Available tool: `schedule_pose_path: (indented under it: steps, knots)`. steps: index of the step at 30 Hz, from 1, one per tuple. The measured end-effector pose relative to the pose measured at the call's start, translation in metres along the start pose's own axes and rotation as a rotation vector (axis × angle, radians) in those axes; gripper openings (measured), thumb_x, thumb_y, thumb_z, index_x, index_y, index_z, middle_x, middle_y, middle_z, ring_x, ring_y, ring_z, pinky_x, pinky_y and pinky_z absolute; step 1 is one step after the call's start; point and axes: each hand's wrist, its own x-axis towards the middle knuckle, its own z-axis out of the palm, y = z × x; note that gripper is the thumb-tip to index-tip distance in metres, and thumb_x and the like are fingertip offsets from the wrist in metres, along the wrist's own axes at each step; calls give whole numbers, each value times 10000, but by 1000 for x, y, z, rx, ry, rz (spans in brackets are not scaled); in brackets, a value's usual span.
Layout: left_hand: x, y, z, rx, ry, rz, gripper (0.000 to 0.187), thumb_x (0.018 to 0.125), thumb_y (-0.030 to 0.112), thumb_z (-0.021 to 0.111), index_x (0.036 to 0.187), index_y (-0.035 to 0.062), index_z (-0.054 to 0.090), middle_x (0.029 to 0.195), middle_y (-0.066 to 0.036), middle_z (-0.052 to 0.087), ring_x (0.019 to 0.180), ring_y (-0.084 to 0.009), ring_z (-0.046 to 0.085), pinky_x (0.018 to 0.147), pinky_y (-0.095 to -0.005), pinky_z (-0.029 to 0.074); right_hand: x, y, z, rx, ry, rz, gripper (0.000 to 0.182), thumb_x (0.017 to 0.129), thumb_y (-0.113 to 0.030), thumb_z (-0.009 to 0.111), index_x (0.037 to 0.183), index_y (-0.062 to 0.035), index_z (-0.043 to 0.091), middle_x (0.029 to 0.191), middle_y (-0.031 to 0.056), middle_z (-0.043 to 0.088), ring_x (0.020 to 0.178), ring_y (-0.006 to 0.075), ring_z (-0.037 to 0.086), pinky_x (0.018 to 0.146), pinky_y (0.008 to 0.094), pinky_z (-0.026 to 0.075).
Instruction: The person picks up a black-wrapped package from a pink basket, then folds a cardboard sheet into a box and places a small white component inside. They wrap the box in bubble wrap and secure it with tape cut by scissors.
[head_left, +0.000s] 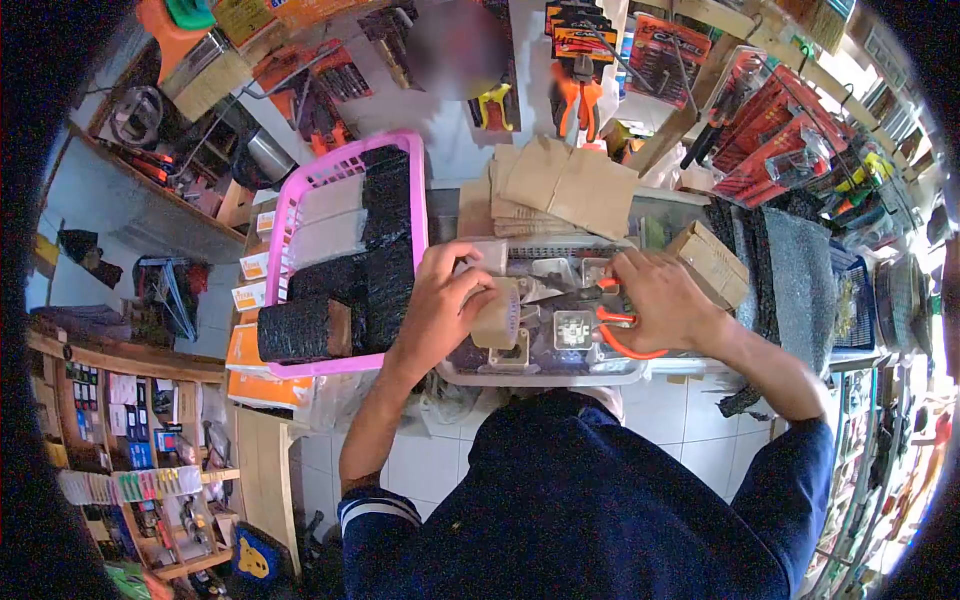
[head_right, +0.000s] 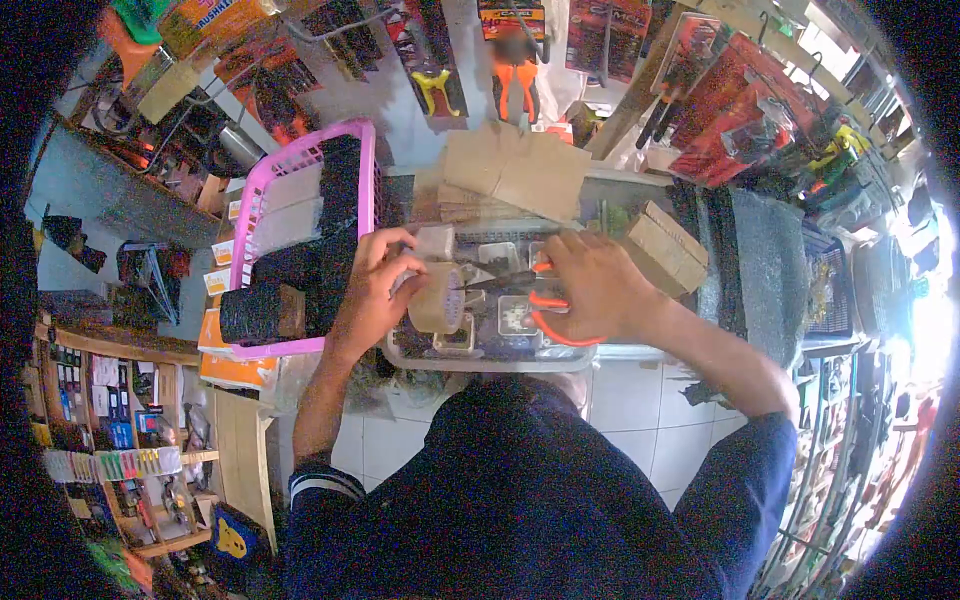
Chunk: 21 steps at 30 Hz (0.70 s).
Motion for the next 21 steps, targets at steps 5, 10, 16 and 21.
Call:
schedule_pose_path:
  steps: [5, 10, 16, 21]
  knots:
    - [-3, -11, -1, -72, -97, -16, 120, 822, 45, 783, 903, 28, 696, 895, -85, 626, 914, -302, 588, 837, -435, 478, 16, -19, -8, -17, -127, 7, 686, 812, -497, 771, 1172, 45, 551, 1110, 278, 654, 1047, 440, 671, 909, 497, 539]
    - [-3, -8, -7, -65, -106, 1, 101, 822, 33, 777, 893, 18, 706, 904, -84, 630, 913, -299, 588, 800, -417, 490, 30, -29, -7, -61, -161, -54, 720, 821, -550, 766, 1146, 57, 555, 1003, 247, 688, 961, 432, 702, 850, 493, 565]
    - [-7, -12, -7, -60, -105, 22, 118, 810, 41, 783, 909, 14, 724, 903, -84, 635, 936, -305, 596, 839, -419, 497, 44, -37, 3, -85, -118, -92, 791, 799, -632, 772, 1088, 77, 569, 969, 252, 691, 910, 426, 714, 794, 488, 573]
    - [-7, -13, -3, -59, -117, 20, 104, 827, 82, 778, 901, 19, 741, 901, -79, 639, 955, -304, 601, 879, -429, 496, 58, -37, -1, -104, -169, -108, 758, 818, -608, 762, 1077, 80, 576, 947, 252, 693, 873, 426, 718, 766, 493, 579]
